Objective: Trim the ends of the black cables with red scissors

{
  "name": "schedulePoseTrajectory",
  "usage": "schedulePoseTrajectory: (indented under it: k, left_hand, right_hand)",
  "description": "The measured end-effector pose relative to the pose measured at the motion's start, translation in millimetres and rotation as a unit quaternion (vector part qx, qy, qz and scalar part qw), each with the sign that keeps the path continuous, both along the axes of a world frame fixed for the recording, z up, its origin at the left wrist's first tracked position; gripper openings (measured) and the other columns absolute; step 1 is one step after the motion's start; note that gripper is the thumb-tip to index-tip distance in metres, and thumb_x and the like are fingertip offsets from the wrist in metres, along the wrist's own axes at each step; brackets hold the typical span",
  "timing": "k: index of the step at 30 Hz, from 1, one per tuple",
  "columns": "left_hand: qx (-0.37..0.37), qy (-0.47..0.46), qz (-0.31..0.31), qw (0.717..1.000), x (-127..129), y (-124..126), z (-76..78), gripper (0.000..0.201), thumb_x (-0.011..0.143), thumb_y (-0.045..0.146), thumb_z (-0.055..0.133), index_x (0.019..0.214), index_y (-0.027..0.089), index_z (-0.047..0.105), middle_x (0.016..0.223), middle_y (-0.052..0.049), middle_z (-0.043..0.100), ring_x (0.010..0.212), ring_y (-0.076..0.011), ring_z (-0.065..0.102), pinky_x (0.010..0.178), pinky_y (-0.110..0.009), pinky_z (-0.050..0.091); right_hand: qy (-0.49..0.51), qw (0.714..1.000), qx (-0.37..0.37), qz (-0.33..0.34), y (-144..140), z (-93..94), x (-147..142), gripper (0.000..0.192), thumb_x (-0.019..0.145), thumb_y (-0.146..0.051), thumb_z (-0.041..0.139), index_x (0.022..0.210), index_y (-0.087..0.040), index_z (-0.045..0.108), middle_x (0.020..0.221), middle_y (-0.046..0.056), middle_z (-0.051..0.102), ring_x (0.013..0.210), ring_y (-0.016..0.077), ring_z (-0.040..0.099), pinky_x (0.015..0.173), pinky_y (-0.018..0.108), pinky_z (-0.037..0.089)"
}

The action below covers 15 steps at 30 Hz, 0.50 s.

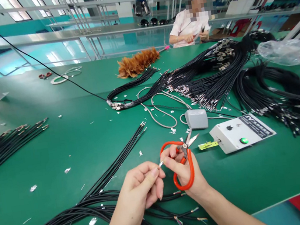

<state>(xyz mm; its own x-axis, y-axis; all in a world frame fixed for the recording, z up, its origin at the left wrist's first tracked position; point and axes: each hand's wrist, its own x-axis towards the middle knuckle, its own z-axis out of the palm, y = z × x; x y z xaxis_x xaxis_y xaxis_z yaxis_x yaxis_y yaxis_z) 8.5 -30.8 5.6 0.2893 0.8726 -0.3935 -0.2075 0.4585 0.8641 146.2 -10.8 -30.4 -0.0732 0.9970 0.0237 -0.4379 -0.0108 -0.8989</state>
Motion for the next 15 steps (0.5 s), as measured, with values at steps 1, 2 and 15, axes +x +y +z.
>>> schedulePoseTrajectory:
  k: [1,2,15]
  left_hand:
    - [-0.003,-0.002,0.003,1.000,0,0,0.4,0.037,0.079,0.049,0.068,0.074,0.013,0.062,0.046,0.003,0.053,0.038,-0.0022,0.024,0.038,-0.016,0.010]
    - [-0.004,-0.001,0.006,1.000,0,1,0.7,0.036,0.078,0.048,0.069,0.074,0.013,0.062,0.046,0.003,0.051,0.040,-0.0026,0.025,0.039,-0.016,0.011]
    - [0.021,0.034,0.019,0.999,-2,3,0.5,0.036,0.079,0.046,0.067,0.082,0.012,0.062,0.052,0.002,0.054,0.042,-0.0033,0.031,0.039,-0.016,0.016]
  right_hand:
    - [-0.005,1.000,-0.002,0.000,1,0.1,1,0.023,0.079,-0.027,0.072,0.076,-0.023,0.050,0.073,-0.004,0.063,0.067,0.0127,0.055,0.066,0.025,0.044]
    - [-0.010,1.000,-0.006,0.001,2,1.0,2,0.024,0.078,-0.028,0.073,0.076,-0.023,0.050,0.073,-0.004,0.063,0.067,0.0131,0.055,0.066,0.025,0.044]
    - [-0.402,0.865,-0.094,0.287,-17,28.4,61,0.044,0.085,-0.056,0.056,0.064,-0.018,0.051,0.059,-0.004,0.043,0.055,0.0103,0.035,0.051,0.023,0.030]
